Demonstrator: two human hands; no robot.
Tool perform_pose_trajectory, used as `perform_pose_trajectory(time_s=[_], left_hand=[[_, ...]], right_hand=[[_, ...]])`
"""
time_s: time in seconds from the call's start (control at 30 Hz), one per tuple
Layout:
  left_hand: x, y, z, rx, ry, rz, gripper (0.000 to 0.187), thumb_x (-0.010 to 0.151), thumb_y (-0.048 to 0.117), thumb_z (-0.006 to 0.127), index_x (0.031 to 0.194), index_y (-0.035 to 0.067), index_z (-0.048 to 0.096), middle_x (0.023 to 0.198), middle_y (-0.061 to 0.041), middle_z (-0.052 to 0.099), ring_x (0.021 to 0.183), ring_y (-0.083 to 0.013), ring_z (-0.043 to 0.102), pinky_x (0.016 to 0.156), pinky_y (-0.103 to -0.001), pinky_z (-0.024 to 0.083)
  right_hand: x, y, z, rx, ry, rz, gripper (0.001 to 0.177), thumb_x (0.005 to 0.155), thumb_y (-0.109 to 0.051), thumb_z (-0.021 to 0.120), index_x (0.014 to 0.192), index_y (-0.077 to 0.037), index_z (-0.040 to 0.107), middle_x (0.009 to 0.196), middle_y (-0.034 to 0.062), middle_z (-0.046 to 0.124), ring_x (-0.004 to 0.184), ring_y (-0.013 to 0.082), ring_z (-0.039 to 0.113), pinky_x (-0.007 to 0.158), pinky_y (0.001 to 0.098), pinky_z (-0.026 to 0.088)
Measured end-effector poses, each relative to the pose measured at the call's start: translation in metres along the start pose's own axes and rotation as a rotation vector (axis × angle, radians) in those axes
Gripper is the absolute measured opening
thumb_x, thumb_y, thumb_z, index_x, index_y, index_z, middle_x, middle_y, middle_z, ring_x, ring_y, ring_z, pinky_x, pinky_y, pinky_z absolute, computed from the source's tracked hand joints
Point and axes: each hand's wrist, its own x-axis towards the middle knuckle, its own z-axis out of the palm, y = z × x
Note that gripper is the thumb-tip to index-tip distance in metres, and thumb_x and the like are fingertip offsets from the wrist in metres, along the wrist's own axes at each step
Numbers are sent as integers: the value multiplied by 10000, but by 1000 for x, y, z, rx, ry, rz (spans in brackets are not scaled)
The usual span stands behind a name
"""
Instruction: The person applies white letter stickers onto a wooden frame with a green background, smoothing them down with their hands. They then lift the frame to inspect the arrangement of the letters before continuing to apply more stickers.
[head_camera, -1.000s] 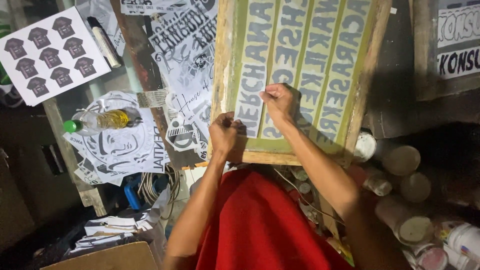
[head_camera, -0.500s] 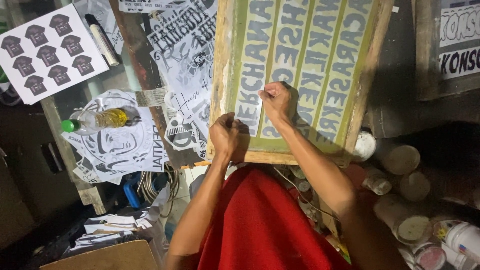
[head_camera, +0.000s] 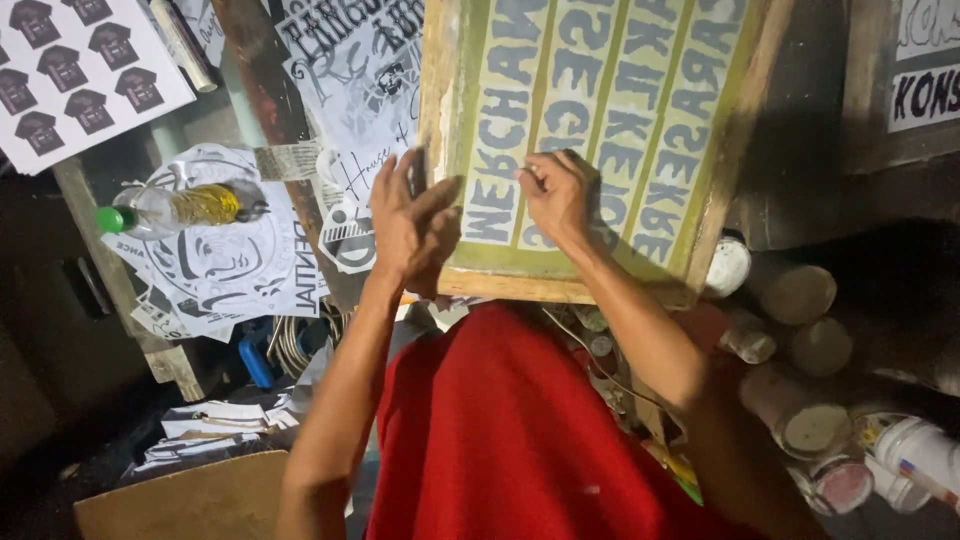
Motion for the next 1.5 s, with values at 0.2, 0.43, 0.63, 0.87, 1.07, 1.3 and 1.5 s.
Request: perform_pose_trajectory(time_s=[0.2,0.43,0.63,0.87,1.07,1.3,1.5], left_hand=[[-5,-16,22,80,-300,45,475,994,692,364,1312,491,654,1708,-107,147,1548,-443,6,1202,-699,47],[-3,-4,14,107,-347,14,430,973,557,544,1334,382,700,1715,-90,156,1542,-459,21,1205,-693,65],[-3,-15,20,144,-348,4,487,943,650,505,1356,446,662,1719,-42,154,1557,-418,8,1218,-661,63],[-3,-12,15,141,-366,21,481,945,626,533,1371,435,651,1716,-62,160,1553,-430,27,1215,-671,83],[-3,-12,18,118,-374,15,482,937,621,536,1375,450,640,1719,-64,140,1553,-436,6,1213,-672,64],[-6,-15,19,134,-361,22,498,940,665,486,1368,463,640,1719,-66,148,1554,-445,15,1211,-673,68],[-4,-8,14,132,-366,23,497,874,518,579,1354,423,666,1714,-79,169,1545,-474,52,1191,-705,129]], right_hand=[[1,13,2,-68,-81,-282,204,899,-171,829,1089,-107,790,734,42,544,677,280,644,599,342,529],[-2,16,0,20,-99,-321,222,999,-155,753,1163,-8,727,738,83,490,631,319,612,516,353,505],[-30,10,-59,-141,-48,-462,89,1006,-152,737,1035,-82,784,885,69,683,757,280,678,733,353,531],[-79,77,-74,-369,-287,-671,57,918,-68,702,877,-99,726,869,83,682,794,304,647,709,407,508],[-92,43,-57,-360,-405,-794,82,966,-42,621,952,-55,701,881,107,655,822,283,621,685,379,481],[-87,54,-42,-369,-422,-847,91,944,19,589,954,-9,675,802,137,599,773,298,576,696,403,473],[-78,27,-53,-402,-413,-846,97,971,1,571,979,9,667,832,145,594,804,302,582,709,397,469]])
